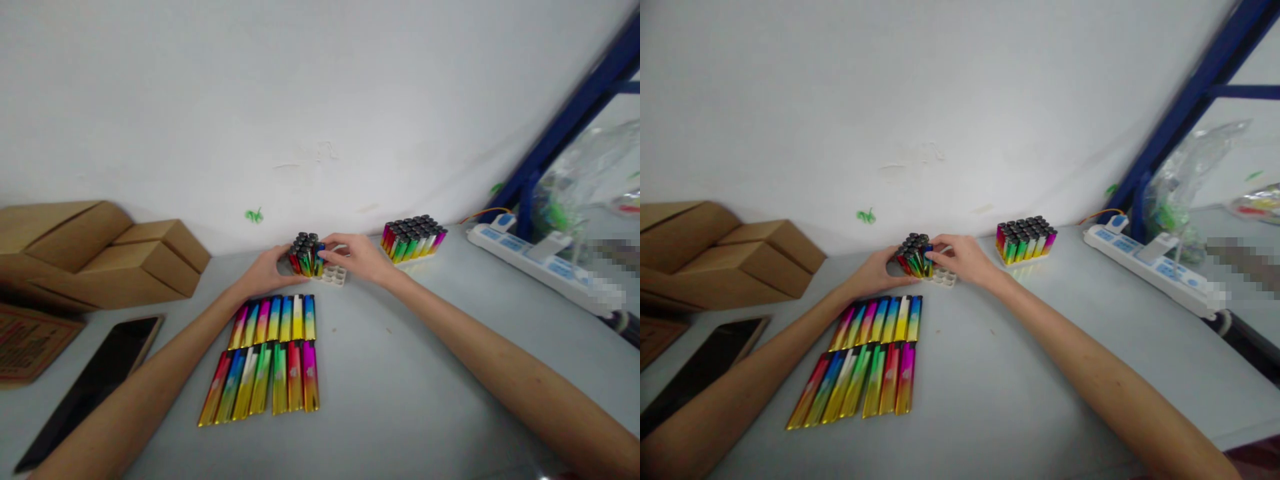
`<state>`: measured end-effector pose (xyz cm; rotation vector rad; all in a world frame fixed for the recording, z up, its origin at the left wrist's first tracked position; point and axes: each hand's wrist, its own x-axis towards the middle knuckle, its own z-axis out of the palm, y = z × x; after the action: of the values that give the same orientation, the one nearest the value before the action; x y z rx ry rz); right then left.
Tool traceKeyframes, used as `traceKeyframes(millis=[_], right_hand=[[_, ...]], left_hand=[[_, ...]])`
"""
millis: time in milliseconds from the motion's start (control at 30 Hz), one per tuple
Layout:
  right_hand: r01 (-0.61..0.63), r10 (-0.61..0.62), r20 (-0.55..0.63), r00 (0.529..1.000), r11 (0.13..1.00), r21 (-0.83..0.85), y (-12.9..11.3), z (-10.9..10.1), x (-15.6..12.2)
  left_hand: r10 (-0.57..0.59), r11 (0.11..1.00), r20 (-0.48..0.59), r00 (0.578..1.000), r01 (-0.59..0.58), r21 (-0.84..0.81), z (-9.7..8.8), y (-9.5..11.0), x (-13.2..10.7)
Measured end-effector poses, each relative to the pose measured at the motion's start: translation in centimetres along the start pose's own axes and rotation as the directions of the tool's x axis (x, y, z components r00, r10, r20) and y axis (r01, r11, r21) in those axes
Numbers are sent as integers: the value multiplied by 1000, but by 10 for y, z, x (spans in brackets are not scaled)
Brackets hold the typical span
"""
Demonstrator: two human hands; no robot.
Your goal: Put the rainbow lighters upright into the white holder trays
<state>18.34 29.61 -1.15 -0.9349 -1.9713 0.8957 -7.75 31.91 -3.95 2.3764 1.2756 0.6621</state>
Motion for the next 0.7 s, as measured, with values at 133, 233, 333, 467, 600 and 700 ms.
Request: traceKeyframes(millis=[133,233,333,467,600,700], right_hand=[[25,-26,1,1000,988,-152,-2,2,-2],[57,-51,29,998,966,-254,-8,2,-6],[58,-41,59,997,943,-328,-17,7,-9],[20,-12,20,1000,910,-415,-23,16,-9],[-14,21,12,1000,910,-415,-22,19,-17],[-71,15,-131,991,897,-436,-22,26,-32]], left_hand=[[2,1000,-10,1000,-2,-12,0,2,0],[0,1000,-17,1000,-1,-15,0,2,-1],[9,1000,-25,1000,-10,-11,1,2,-1],[32,999,-26,999,-32,-13,2,0,-1],[55,998,-21,998,-55,-26,3,-2,0],[74,997,-27,997,-75,-28,3,-3,1]])
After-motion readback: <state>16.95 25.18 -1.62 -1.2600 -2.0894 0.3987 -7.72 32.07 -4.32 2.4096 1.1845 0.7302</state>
